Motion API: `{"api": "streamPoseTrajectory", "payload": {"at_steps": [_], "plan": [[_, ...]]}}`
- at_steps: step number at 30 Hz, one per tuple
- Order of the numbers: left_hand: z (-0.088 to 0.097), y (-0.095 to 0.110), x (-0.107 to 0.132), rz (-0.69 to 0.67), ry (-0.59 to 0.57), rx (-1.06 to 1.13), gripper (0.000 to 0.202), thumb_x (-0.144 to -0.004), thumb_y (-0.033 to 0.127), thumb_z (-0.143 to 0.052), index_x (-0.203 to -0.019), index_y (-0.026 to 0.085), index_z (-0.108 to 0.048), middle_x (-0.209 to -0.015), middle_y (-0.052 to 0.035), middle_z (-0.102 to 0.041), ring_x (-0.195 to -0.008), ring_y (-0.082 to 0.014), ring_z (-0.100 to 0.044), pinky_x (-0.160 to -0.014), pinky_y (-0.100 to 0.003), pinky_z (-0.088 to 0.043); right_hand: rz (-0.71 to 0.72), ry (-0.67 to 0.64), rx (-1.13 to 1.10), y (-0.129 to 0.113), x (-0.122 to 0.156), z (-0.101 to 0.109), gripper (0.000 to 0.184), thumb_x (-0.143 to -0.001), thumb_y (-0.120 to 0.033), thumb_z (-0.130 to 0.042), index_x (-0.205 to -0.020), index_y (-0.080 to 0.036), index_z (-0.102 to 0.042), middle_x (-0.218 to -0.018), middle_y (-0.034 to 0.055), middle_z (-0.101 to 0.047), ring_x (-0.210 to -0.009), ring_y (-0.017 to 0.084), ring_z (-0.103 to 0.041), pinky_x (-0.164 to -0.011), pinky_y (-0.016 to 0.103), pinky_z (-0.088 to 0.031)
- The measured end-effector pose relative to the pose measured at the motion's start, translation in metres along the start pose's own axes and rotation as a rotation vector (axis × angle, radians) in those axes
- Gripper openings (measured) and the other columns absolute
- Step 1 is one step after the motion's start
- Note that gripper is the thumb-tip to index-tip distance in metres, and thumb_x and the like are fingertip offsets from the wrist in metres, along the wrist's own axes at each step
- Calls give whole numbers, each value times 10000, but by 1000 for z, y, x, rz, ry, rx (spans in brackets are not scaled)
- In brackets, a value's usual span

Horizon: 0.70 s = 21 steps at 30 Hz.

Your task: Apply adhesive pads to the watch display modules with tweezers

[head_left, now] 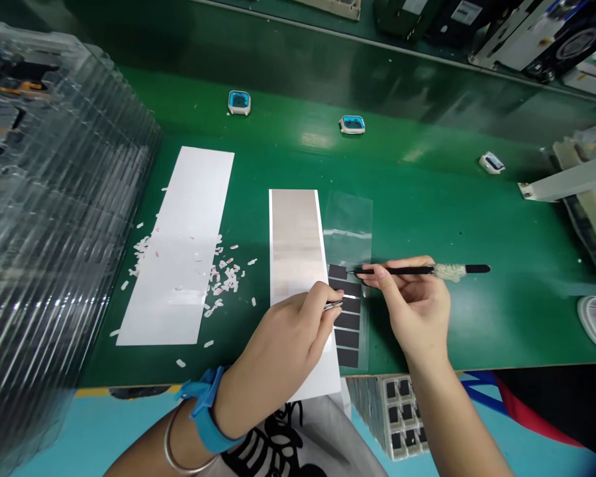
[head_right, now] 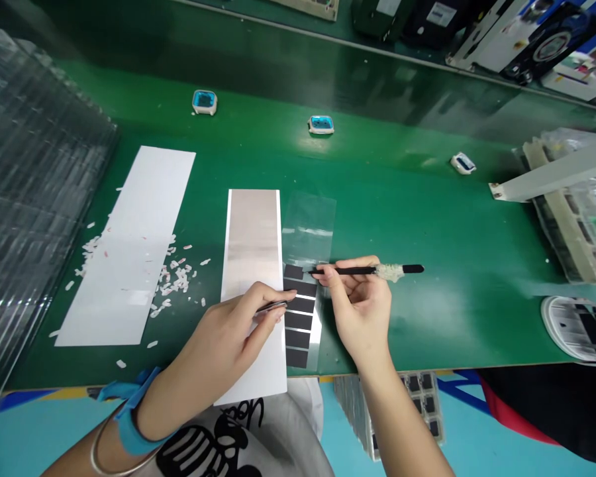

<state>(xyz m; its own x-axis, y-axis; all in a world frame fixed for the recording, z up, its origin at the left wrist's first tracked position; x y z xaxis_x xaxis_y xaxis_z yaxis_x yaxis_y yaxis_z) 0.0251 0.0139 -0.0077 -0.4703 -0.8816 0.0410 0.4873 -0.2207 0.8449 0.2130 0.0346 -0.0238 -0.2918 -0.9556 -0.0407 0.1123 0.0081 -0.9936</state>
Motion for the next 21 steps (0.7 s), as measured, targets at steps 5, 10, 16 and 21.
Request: {"api": "streamPoseTrajectory", "payload": {"at_steps": [5,10,16,21], "plan": [[0,0,1,4,10,-14,85,-1054,235,-397,-1101,223,-467,-1101,-32,-718,-920,-196,-722,-711,-314,-590,-34,4,26,0,0,0,298,-802,-367,-814,-877,-189,-588,-842,69,-758,-791,228,-768,-700,306,-677],[-1,-1,2,4,28,-11,102,-1043,224,-419,-1106,215,-499,-1053,-23,-726,-897,-181,-720,-734,-300,-597,-13,9,41,-2,1,-2,278,-825,-348,-792,-865,-179,-574,-817,58,-755,-764,217,-768,-684,296,-677],[1,-2,1,-14,148,46,103,-953,150,-572,-1013,218,-621,-872,26,-723,-716,-117,-674,-657,-219,-545,9,67,-37,-3,2,-1,262,-866,-304,-760,-915,-180,-535,-832,52,-748,-749,238,-769,-653,303,-673],[7,-2,4,-53,269,196,221,-961,179,-595,-1151,247,-684,-958,17,-740,-790,-97,-676,-698,-180,-527,286,99,-176,-28,17,-11,174,-914,-124,-673,-964,-184,-518,-832,20,-710,-777,221,-765,-652,329,-682]]}}
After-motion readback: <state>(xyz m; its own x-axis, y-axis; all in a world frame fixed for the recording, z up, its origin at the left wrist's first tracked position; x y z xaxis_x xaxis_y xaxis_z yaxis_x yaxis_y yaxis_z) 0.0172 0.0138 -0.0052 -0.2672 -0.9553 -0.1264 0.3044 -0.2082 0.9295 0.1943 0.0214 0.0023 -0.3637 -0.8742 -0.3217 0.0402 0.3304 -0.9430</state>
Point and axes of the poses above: each hand's wrist, its own x-axis away from the middle knuckle, its own z-axis out of the back of the hand, y = z × x, the point moved 1 cm from there along -x, towards the middle knuckle
